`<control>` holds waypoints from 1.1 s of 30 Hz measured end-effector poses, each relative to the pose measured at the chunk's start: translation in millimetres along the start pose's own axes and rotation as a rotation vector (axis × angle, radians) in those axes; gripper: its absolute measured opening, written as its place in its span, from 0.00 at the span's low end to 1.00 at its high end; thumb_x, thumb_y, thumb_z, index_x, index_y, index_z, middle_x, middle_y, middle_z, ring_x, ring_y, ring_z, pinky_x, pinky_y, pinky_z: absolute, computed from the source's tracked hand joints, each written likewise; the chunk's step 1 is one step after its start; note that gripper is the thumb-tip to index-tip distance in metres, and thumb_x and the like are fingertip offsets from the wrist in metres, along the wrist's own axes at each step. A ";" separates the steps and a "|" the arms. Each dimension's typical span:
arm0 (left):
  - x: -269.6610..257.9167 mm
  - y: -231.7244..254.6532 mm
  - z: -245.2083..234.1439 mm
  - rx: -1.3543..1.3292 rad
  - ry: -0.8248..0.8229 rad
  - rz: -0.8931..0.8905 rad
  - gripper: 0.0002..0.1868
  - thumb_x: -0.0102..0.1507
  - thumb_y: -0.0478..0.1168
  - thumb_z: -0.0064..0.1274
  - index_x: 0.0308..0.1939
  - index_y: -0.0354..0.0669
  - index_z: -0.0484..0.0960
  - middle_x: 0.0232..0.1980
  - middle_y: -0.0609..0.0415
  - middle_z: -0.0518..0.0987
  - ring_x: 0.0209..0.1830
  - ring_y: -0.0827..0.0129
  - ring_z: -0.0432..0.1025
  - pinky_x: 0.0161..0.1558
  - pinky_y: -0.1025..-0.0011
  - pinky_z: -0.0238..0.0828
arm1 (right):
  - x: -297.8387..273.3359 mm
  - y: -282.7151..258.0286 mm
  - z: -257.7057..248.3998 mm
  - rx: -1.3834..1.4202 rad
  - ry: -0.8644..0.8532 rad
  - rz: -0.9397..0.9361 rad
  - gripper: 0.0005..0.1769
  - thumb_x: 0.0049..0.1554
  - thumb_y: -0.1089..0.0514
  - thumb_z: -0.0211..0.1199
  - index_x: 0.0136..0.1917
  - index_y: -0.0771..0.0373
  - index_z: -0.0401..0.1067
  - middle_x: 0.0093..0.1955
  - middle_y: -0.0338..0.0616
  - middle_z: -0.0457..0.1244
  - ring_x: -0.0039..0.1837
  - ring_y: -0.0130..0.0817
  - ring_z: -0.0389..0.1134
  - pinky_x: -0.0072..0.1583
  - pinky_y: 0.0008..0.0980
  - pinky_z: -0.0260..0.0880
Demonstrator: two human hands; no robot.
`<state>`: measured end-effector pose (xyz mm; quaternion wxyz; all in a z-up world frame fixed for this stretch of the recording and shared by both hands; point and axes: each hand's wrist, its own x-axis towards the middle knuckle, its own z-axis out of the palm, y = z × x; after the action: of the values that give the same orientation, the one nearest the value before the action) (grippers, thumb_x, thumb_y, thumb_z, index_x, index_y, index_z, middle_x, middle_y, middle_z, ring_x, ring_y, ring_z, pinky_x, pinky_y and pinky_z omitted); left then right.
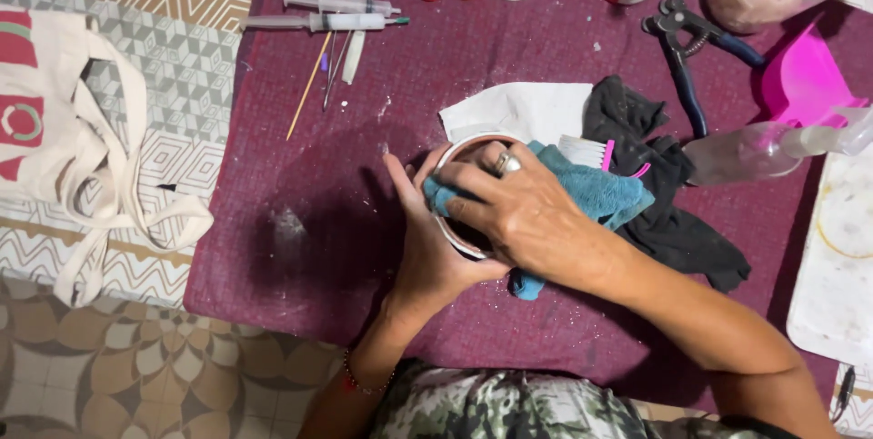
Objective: Decorating a small terracotta pot by cleaning it and applying a checkered pattern
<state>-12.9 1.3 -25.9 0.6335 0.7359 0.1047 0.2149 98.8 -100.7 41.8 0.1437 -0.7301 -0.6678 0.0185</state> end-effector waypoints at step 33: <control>-12.9 -24.5 0.8 0.227 -0.004 0.013 0.90 0.37 0.49 0.83 0.72 0.25 0.16 0.74 0.37 0.60 0.79 0.47 0.58 0.82 0.57 0.41 | 2.6 30.8 3.9 -0.122 0.094 -0.040 0.17 0.67 0.52 0.51 0.60 0.64 0.73 0.61 0.51 0.63 0.53 0.46 0.60 0.51 0.45 0.60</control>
<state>-21.0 -0.6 -52.3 0.5448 0.8041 0.1222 0.2042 128.1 -99.4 31.3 0.1306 -0.7240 -0.6747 -0.0594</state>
